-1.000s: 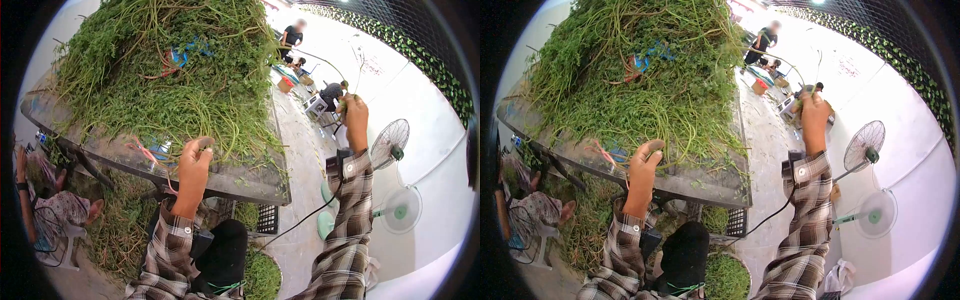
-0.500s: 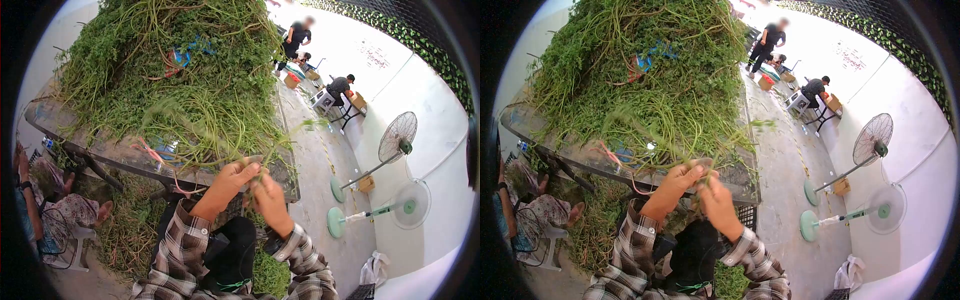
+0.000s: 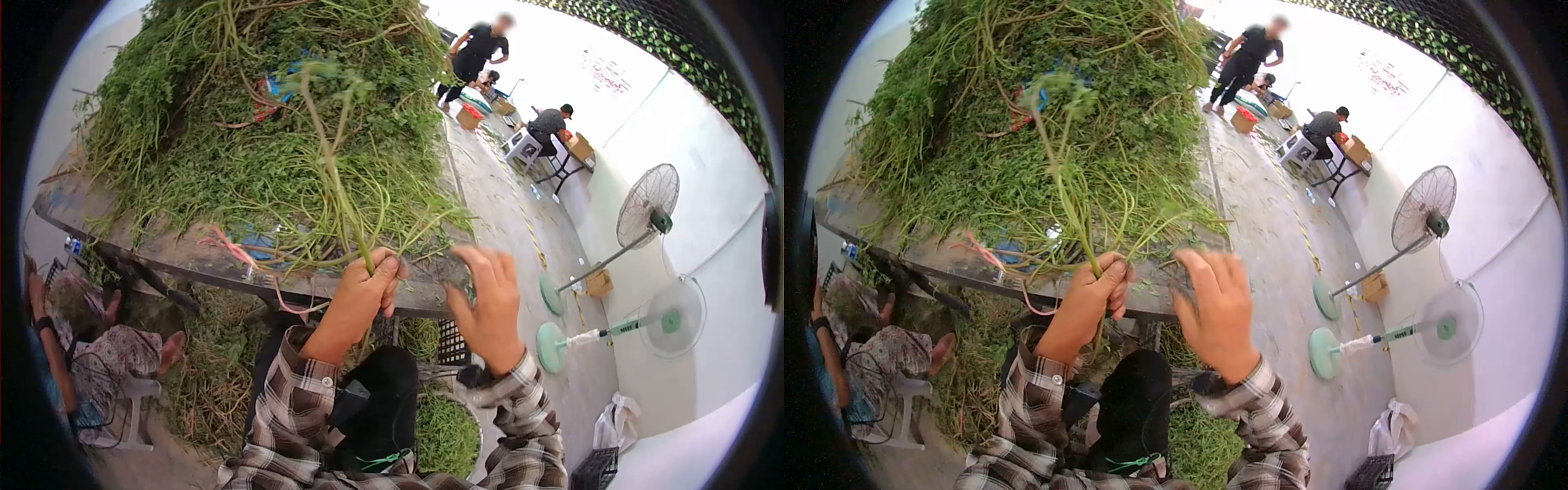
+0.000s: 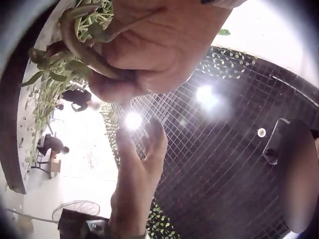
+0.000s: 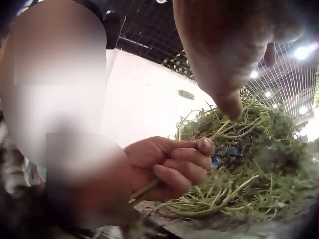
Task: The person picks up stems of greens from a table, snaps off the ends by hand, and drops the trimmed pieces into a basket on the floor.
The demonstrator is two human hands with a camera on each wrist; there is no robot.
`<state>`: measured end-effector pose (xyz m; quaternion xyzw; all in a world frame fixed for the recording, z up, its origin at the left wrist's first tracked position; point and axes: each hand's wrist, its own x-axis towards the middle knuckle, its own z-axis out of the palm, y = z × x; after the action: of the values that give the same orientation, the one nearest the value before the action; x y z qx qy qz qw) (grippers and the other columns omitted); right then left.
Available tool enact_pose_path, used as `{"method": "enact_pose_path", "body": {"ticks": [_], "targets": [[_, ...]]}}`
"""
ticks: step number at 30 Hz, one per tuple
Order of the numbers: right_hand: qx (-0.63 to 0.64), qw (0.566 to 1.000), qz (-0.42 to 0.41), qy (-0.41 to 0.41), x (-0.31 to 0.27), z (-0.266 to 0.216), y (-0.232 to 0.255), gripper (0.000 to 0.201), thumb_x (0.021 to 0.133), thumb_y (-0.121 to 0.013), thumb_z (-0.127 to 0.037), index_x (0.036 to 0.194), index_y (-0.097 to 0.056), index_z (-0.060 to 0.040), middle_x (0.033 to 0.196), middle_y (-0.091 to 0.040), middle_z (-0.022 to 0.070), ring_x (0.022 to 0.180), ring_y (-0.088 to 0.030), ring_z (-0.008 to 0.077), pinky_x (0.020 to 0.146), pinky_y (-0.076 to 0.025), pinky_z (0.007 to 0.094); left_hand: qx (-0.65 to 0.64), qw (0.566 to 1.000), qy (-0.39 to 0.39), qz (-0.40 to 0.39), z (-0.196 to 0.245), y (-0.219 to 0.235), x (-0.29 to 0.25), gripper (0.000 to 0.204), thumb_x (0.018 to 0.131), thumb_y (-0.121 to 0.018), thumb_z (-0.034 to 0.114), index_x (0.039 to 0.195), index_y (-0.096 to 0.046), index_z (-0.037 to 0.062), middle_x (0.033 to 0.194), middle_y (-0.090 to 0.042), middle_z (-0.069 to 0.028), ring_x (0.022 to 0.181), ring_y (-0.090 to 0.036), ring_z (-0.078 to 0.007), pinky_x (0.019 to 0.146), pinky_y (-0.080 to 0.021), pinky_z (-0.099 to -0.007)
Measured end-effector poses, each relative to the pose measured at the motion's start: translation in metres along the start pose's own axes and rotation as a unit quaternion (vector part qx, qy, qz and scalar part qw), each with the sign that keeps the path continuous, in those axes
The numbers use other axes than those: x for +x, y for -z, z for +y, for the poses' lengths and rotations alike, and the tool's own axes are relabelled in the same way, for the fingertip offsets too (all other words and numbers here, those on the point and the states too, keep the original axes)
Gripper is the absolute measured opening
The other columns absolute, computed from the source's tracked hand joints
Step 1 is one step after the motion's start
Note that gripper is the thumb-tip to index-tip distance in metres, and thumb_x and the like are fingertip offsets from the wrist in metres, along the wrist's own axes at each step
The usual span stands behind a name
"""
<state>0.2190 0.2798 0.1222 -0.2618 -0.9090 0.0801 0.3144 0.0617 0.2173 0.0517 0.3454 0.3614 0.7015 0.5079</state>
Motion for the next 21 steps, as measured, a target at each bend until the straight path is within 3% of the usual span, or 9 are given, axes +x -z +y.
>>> {"method": "enact_pose_path", "body": {"ticks": [2,5,12,14,16,17,18,20,21], "targets": [[-0.173,0.973,0.064,0.142,0.02,-0.006,0.007,0.035,0.069,-0.062,-0.008,0.103,-0.056,-0.0075,0.105,-0.057,0.009,0.111,-0.046,0.0266,0.091,-0.036,0.0418,0.006,1.0,0.027,-0.013,0.001,-0.006,-0.002,0.025,0.095,-0.043,0.025,0.084,-0.05,0.0038,0.057,-0.033,0.0044,0.048,-0.033,-0.0059,0.043,-0.031,-0.0207],[-0.196,0.959,0.013,0.205,0.036,0.002,-0.006,0.03,0.068,-0.062,-0.01,0.098,-0.057,-0.0082,0.11,-0.055,0.0082,0.117,-0.041,0.0261,0.098,-0.031,0.045,-0.006,0.997,0.066,-0.034,-0.005,-0.013,-0.004,0.024,0.095,-0.043,0.025,0.084,-0.05,0.0051,0.055,-0.032,0.0059,0.045,-0.03,-0.0037,0.04,-0.026,-0.0193],[-0.218,0.952,-0.017,0.216,0.049,0.064,-0.037,0.007,0.075,-0.055,-0.013,0.079,-0.054,-0.0083,0.086,-0.057,0.0077,0.101,-0.051,0.027,0.09,-0.038,0.0444,-0.044,0.994,0.094,-0.041,-0.007,-0.015,-0.005,0.023,0.094,-0.047,0.028,0.083,-0.049,0.0074,0.056,-0.03,0.0075,0.044,-0.025,-0.0023,0.039,-0.02,-0.0181],[-0.161,0.985,-0.01,0.053,0.054,0.093,-0.038,0.009,0.076,-0.055,-0.016,0.076,-0.053,-0.007,0.07,-0.053,0.0095,0.081,-0.056,0.0312,0.077,-0.045,0.0432,-0.038,0.993,0.108,-0.038,-0.011,-0.018,-0.007,0.022,0.094,-0.047,0.027,0.083,-0.049,0.0076,0.056,-0.03,0.0077,0.044,-0.024,-0.0023,0.039,-0.02,-0.0182],[-0.235,0.971,-0.033,0.039,0.065,0.155,-0.029,0.015,0.085,-0.043,-0.015,0.079,-0.05,-0.0036,0.072,-0.057,0.0122,0.07,-0.059,0.0284,0.062,-0.051,0.0373,-0.041,0.99,0.107,-0.083,-0.015,-0.019,-0.01,0.022,0.094,-0.046,0.027,0.083,-0.048,0.0077,0.056,-0.029,0.0081,0.044,-0.024,-0.0023,0.039,-0.02,-0.0185],[-0.014,0.992,0.023,-0.124,0.066,0.164,-0.012,0.019,0.088,-0.043,-0.017,0.077,-0.051,-0.0033,0.073,-0.059,0.0118,0.069,-0.061,0.0255,0.057,-0.052,0.0352,-0.042,0.99,0.107,-0.083,-0.015,-0.018,-0.009,0.022,0.094,-0.046,0.027,0.083,-0.048,0.0077,0.056,-0.029,0.0081,0.044,-0.024,-0.0023,0.039,-0.02,-0.0185],[0.209,0.935,0.076,-0.277,0.067,0.167,0.004,0.023,0.09,-0.043,-0.019,0.075,-0.051,-0.003,0.074,-0.061,0.0115,0.067,-0.063,0.0226,0.052,-0.053,0.0332,-0.063,0.99,0.11,-0.06,-0.014,-0.015,-0.008,0.021,0.094,-0.046,0.026,0.083,-0.048,0.008,0.055,-0.028,0.0081,0.044,-0.023,-0.0024,0.038,-0.02,-0.0187],[0.308,0.893,0.098,-0.314,0.06,0.161,0.025,0.03,0.094,-0.036,-0.022,0.082,-0.053,-0.0008,0.08,-0.062,0.0112,0.072,-0.063,0.017,0.051,-0.054,0.0299,-0.095,0.988,0.119,-0.024,-0.011,-0.013,-0.004,0.02,0.094,-0.046,0.026,0.083,-0.048,0.0082,0.055,-0.028,0.0082,0.044,-0.023,-0.0026,0.038,-0.02,-0.019],[0.363,0.883,0.018,-0.298,0.047,0.128,0.029,0.027,0.093,-0.039,-0.021,0.092,-0.054,0.0007,0.077,-0.061,0.0098,0.068,-0.062,0.0164,0.052,-0.054,0.031,-0.125,0.987,0.1,0.016,-0.013,-0.016,-0.006,0.021,0.094,-0.046,0.026,0.084,-0.048,0.0082,0.055,-0.027,0.0083,0.043,-0.022,-0.0025,0.038,-0.02,-0.0189]]}}
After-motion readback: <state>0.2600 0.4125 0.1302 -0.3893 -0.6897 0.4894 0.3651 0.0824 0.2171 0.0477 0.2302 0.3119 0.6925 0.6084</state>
